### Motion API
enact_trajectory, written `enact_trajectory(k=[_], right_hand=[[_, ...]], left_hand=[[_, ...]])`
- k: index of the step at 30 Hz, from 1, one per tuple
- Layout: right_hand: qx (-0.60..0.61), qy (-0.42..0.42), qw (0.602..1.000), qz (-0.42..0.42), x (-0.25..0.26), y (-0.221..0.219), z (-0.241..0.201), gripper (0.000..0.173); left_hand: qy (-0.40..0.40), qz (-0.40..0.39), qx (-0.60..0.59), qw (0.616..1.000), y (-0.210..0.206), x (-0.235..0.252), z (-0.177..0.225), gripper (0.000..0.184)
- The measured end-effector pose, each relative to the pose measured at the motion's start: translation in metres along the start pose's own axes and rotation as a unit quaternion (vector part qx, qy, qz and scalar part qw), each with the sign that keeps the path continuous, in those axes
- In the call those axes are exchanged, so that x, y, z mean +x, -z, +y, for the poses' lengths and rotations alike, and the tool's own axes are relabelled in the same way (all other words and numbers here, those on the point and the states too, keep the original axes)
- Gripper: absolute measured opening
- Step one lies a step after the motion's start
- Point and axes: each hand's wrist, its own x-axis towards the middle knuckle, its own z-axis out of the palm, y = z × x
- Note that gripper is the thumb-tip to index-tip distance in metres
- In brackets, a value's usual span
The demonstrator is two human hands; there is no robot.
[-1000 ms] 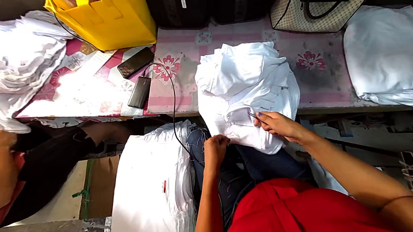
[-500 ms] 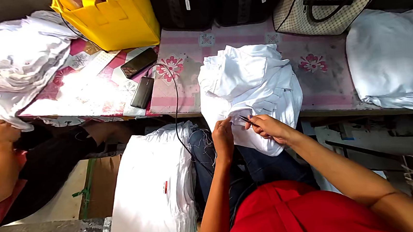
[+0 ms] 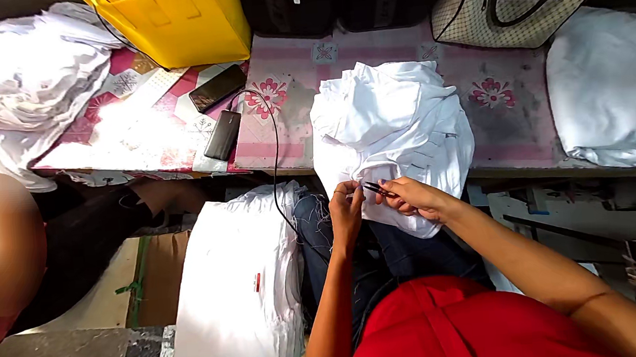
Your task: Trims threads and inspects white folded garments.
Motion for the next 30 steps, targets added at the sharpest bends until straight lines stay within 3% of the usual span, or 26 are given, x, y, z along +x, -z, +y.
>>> enact_trajectory(k=[5,14,18,21,24,26,28,30], right_hand=[[0.015,0.011,1.000,-0.018,0.004,-0.002,0.000,0.041],[-0.016,0.043,0.999,0.022,0.009,-0.008,0.002,0.035],[-0.056,0.053,0.996,0.034,0.000,-0.007,0.000,0.036],[-0.229,0.142,0.957,0.109,-0.017,0.000,-0.008,0.042],[-0.322,0.249,0.887,0.220,-0.019,0.007,-0.010,0.035],[-0.323,0.264,0.881,0.223,-0.019,0.004,-0.015,0.035],[-0.304,0.260,0.897,0.191,-0.018,-0.001,-0.016,0.034],[-0.307,0.254,0.903,0.160,-0.014,-0.003,-0.011,0.034]], left_hand=[[-0.011,0.007,-0.047,0.999,-0.003,-0.005,-0.002,0.016],[0.000,-0.004,-0.092,0.996,-0.003,-0.008,0.000,0.015],[0.053,0.016,-0.223,0.973,-0.004,-0.010,0.002,0.013],[0.117,0.056,-0.344,0.930,-0.005,-0.011,0.004,0.010],[0.076,0.105,-0.277,0.952,-0.017,-0.013,0.005,0.025],[0.080,0.140,-0.256,0.953,-0.026,-0.010,0.011,0.032],[0.146,0.143,-0.297,0.933,-0.030,-0.006,0.016,0.040],[0.192,0.150,-0.347,0.905,-0.032,-0.002,0.018,0.032]])
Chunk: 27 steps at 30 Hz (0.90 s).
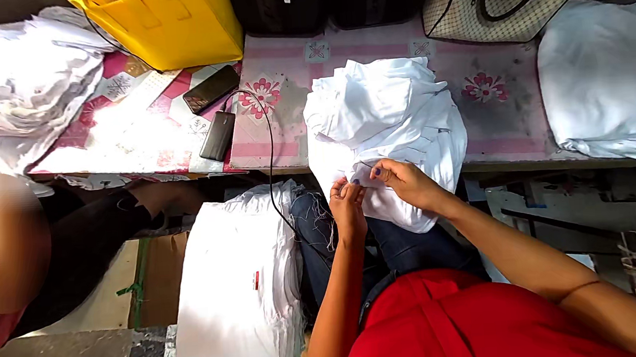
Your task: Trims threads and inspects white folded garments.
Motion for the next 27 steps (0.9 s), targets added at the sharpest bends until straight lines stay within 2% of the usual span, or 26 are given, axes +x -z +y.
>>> enact_trajectory(k=[2,5,7,10,18,24,27], right_hand=[[-0.034,0.019,0.999,-0.002,-0.002,-0.005,0.008,0.036],[-0.166,0.087,0.981,0.055,-0.008,-0.010,0.022,0.039],[-0.240,0.128,0.959,0.084,-0.007,-0.011,0.030,0.039],[-0.288,0.170,0.938,0.095,-0.001,-0.011,0.036,0.040],[-0.330,0.233,0.908,0.114,0.006,-0.012,0.037,0.037],[-0.328,0.234,0.906,0.131,0.004,-0.015,0.040,0.038],[-0.304,0.218,0.918,0.134,0.000,-0.013,0.038,0.040]], left_hand=[[0.022,-0.006,-0.035,0.999,-0.003,-0.002,0.004,0.026],[0.029,-0.013,-0.043,0.999,-0.002,-0.007,0.013,0.023],[0.018,-0.020,-0.032,0.999,-0.002,-0.007,0.016,0.023],[-0.016,-0.039,-0.013,0.999,-0.003,-0.008,0.017,0.023],[-0.038,-0.047,-0.005,0.998,-0.001,-0.005,0.016,0.020],[-0.036,-0.054,-0.009,0.998,-0.001,-0.007,0.016,0.020],[-0.029,-0.055,-0.022,0.998,0.000,-0.008,0.016,0.021]])
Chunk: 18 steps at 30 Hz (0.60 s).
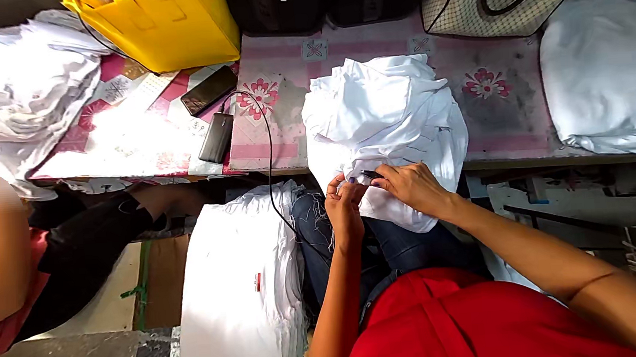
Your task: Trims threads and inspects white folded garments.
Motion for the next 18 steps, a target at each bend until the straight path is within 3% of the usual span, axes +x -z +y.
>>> enact_trajectory(k=[4,6,8,10,12,14,16,18], right_hand=[[0.034,-0.068,0.997,0.032,0.008,0.013,-0.005,0.040],[0.019,-0.104,0.993,0.046,0.019,0.013,-0.006,0.046],[-0.007,-0.111,0.992,0.063,0.029,0.001,-0.004,0.034],[-0.014,-0.092,0.989,0.113,0.030,-0.006,0.002,0.014],[-0.004,-0.063,0.983,0.172,0.020,0.004,0.008,0.014],[-0.021,-0.043,0.981,0.187,-0.002,0.016,0.017,0.014],[-0.039,-0.092,0.992,0.075,-0.033,0.025,0.025,0.015],[0.024,-0.216,0.972,-0.092,-0.054,0.037,0.029,0.026]], left_hand=[[-0.011,-0.015,0.008,1.000,0.004,0.002,-0.005,0.028],[-0.066,-0.020,0.087,0.994,0.004,0.005,-0.013,0.044],[-0.163,-0.003,0.195,0.967,0.003,0.010,-0.021,0.044],[-0.317,0.006,0.316,0.894,0.009,0.017,-0.027,0.027],[-0.470,0.011,0.420,0.776,0.024,0.025,-0.024,0.009],[-0.517,-0.016,0.482,0.707,0.048,0.026,-0.020,0.010],[-0.478,-0.047,0.529,0.699,0.071,0.021,-0.021,0.010],[-0.365,-0.064,0.584,0.722,0.086,0.012,-0.016,0.009]])
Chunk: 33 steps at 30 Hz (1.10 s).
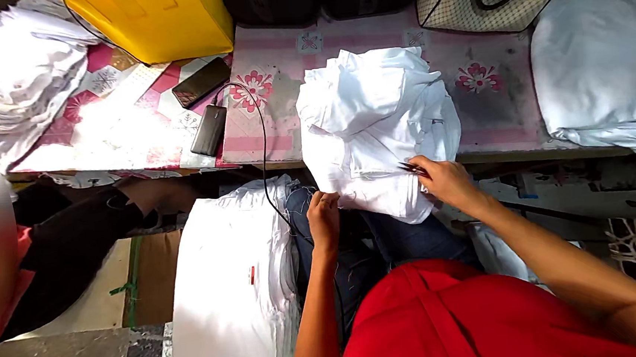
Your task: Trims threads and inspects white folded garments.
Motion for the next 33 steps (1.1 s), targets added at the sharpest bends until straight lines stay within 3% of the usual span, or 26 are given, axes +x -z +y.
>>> enact_trajectory(k=[1,3,7,9,11,14,15,19,23,26,30,33], right_hand=[[0.034,-0.038,0.998,-0.036,-0.005,0.006,0.002,0.029],[0.115,-0.065,0.991,-0.030,-0.011,0.018,-0.008,0.030],[0.313,-0.093,0.943,-0.066,0.004,0.022,-0.047,0.025],[0.345,-0.100,0.927,-0.108,0.011,0.016,-0.058,0.029],[0.351,-0.103,0.922,-0.123,0.013,0.012,-0.057,0.032],[0.408,-0.155,0.890,-0.131,0.006,0.017,-0.049,0.043],[0.436,-0.179,0.870,-0.147,0.005,0.018,-0.048,0.048],[0.521,-0.223,0.795,-0.217,0.014,0.014,-0.058,0.048],[0.514,-0.219,0.790,-0.252,0.027,0.004,-0.062,0.043],[0.497,-0.230,0.793,-0.266,0.030,-0.002,-0.057,0.043],[0.481,-0.244,0.788,-0.298,0.036,-0.007,-0.062,0.042],[0.478,-0.238,0.778,-0.331,0.041,-0.010,-0.066,0.044]], left_hand=[[0.041,-0.038,-0.001,0.998,0.007,-0.001,0.003,0.010],[0.060,-0.036,-0.024,0.997,0.012,0.001,0.018,0.012],[-0.017,-0.019,-0.052,0.998,-0.012,0.018,0.054,0.043],[-0.031,-0.033,-0.019,0.999,-0.031,0.021,0.048,0.027],[0.021,-0.112,0.003,0.993,-0.026,0.018,0.040,0.016],[0.162,-0.344,0.027,0.924,0.016,0.024,0.052,0.029],[0.185,-0.364,0.030,0.912,0.023,0.026,0.060,0.033],[0.143,-0.162,0.022,0.976,0.002,0.024,0.079,0.047],[0.107,-0.082,-0.032,0.990,-0.031,0.025,0.057,0.019],[0.151,-0.079,-0.137,0.976,-0.022,0.022,0.053,0.015],[0.235,-0.093,-0.272,0.928,-0.011,0.022,0.054,0.014],[0.243,-0.092,-0.332,0.907,-0.008,0.022,0.052,0.011]])
